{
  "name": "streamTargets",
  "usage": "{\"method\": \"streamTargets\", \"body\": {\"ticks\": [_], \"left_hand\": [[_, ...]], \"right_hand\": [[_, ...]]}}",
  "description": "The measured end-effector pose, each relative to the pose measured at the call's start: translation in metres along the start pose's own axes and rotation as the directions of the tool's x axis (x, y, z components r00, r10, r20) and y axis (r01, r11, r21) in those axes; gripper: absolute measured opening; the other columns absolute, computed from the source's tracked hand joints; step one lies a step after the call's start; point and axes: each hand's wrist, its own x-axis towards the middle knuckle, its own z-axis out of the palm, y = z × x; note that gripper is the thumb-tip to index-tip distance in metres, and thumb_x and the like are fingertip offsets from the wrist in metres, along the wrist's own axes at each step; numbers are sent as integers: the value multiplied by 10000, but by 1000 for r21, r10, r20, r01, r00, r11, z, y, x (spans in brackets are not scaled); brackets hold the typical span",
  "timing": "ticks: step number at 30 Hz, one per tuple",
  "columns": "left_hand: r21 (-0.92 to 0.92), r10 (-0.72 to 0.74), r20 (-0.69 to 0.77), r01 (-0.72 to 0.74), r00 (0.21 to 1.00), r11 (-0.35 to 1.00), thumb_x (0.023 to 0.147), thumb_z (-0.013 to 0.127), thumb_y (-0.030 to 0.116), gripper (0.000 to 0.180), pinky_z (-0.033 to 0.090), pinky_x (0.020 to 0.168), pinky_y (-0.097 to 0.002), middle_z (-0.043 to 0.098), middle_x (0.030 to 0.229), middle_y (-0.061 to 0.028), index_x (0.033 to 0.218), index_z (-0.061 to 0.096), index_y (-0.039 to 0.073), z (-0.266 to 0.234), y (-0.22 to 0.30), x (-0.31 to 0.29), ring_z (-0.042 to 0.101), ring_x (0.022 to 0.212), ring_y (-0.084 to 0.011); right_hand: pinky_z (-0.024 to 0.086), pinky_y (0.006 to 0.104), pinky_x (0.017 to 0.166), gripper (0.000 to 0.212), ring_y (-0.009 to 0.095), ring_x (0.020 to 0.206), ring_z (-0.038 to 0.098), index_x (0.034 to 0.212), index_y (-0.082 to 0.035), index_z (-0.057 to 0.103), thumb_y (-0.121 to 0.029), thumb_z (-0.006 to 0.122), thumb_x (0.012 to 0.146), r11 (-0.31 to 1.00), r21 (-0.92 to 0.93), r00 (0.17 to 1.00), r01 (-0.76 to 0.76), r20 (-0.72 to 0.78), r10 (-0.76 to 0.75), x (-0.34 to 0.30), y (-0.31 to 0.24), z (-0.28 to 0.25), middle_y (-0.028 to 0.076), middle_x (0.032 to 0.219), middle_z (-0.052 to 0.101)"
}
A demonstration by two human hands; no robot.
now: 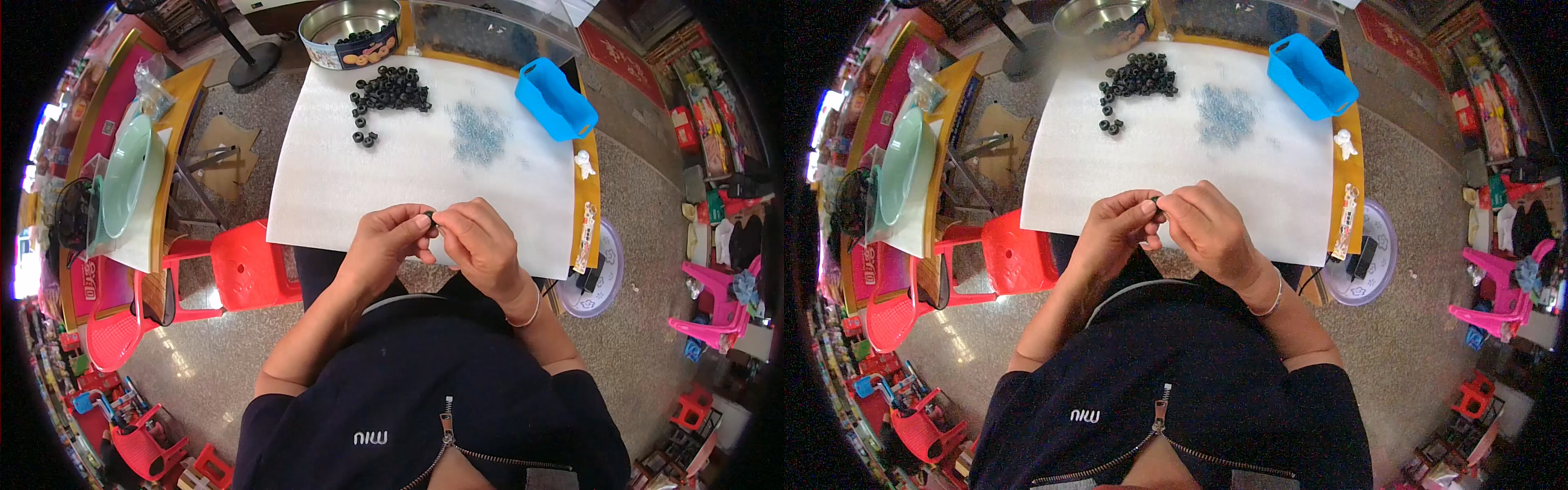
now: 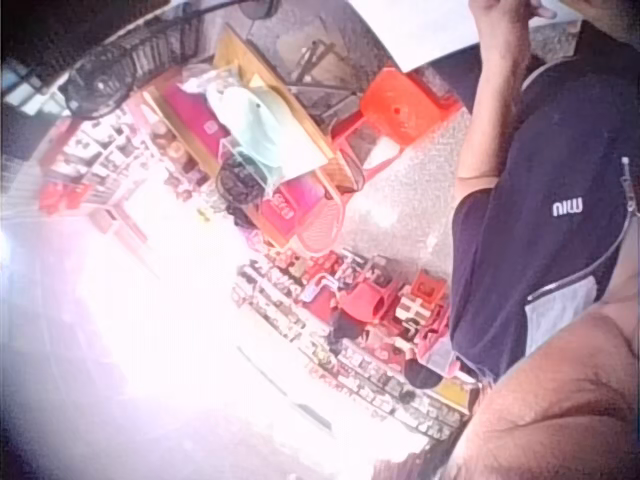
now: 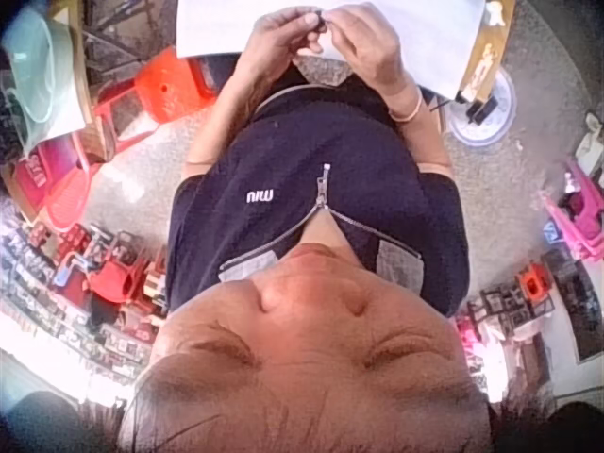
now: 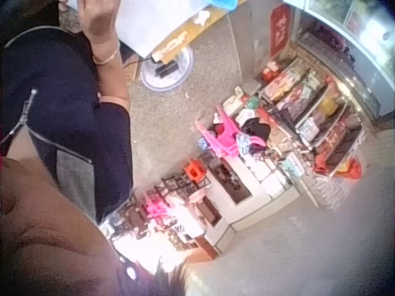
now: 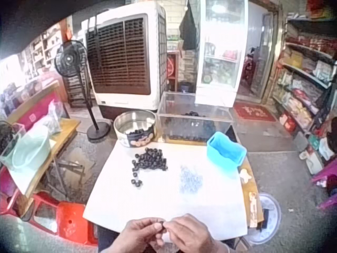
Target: Assembling small blue components into circular black rubber gasket parts.
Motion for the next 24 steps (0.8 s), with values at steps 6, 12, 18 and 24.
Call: {"method": "streamTargets", "body": {"ticks": [6,12,18,24], "left_hand": [[-120,-42,88,52,995,991,931,543,132,253,520,642,-246,607,853,-76,1075,568,-75,-6,1,2,570,683,-108],[-176,-75,99,91,992,980,933,542,140,248,521,641,-251,605,859,-82,1066,564,-68,-2,3,1,572,684,-112],[-148,-76,73,87,994,985,928,550,140,239,526,633,-254,606,863,-86,1055,563,-62,-1,3,1,574,681,-112],[-150,-81,65,90,995,985,929,550,143,232,526,634,-254,605,860,-87,1043,563,-59,0,4,1,575,684,-112]], "right_hand": [[507,285,620,243,206,762,604,999,12,622,94,605,771,969,179,986,-169,30,166,2,-2,-1,99,876,590],[513,258,679,209,165,802,623,996,-11,650,64,596,809,884,305,933,-355,61,354,-4,2,-1,85,920,607],[512,268,690,200,171,796,623,988,-11,651,59,599,808,863,338,924,-375,61,378,-2,1,-1,90,924,615],[510,271,676,202,174,781,623,984,-13,650,62,600,804,890,302,937,-342,37,348,-2,-1,0,95,914,622]]}}
